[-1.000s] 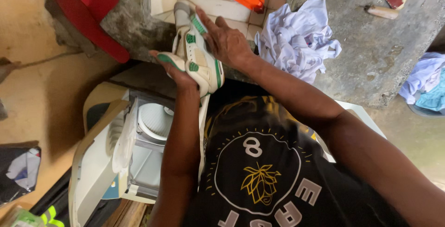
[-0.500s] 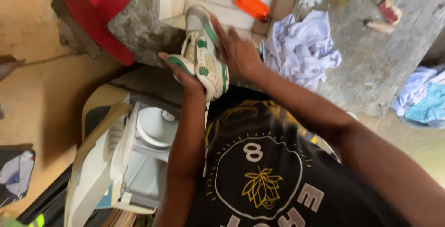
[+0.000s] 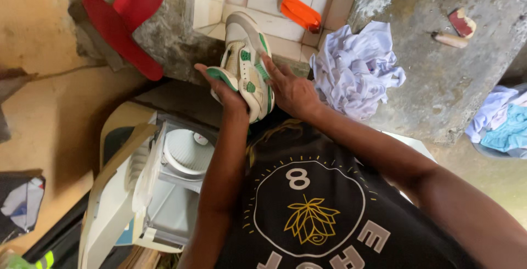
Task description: The person cleans a sneaker by scrubbing it with a brush, applying a liquid from a small bottle, and wiping it with a white cloth.
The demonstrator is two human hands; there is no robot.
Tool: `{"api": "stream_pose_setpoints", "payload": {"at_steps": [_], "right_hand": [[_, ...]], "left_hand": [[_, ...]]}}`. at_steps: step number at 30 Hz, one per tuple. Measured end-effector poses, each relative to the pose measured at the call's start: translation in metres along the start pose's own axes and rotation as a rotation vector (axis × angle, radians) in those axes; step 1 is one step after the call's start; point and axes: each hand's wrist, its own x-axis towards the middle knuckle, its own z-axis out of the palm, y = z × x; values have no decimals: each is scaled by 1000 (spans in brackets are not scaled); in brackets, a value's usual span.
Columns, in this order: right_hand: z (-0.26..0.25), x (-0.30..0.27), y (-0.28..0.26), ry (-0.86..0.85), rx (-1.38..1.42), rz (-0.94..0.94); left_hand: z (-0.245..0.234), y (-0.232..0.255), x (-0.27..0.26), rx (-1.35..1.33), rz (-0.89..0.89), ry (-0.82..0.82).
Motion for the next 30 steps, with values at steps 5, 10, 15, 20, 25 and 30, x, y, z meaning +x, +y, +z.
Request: {"api": "stream_pose_setpoints", "payload": {"at_steps": [5, 10, 15, 20, 25, 30], "right_hand": [[17, 73, 25, -8, -130, 68], [11, 37, 14, -125, -119, 129], [6, 20, 8, -119, -95, 77], [7, 78, 13, -24, -158, 69], [0, -4, 6, -27, -68, -6], [22, 86, 29, -33, -195, 62]], "left_hand": [[4, -2, 0, 65, -8, 39], [10, -1, 0, 70, 22, 91], [4, -4, -11, 91, 6, 57], [7, -5, -6, 43, 21, -24], [7, -6, -4, -43, -11, 32], [1, -5, 1, 88, 23, 115]]}}
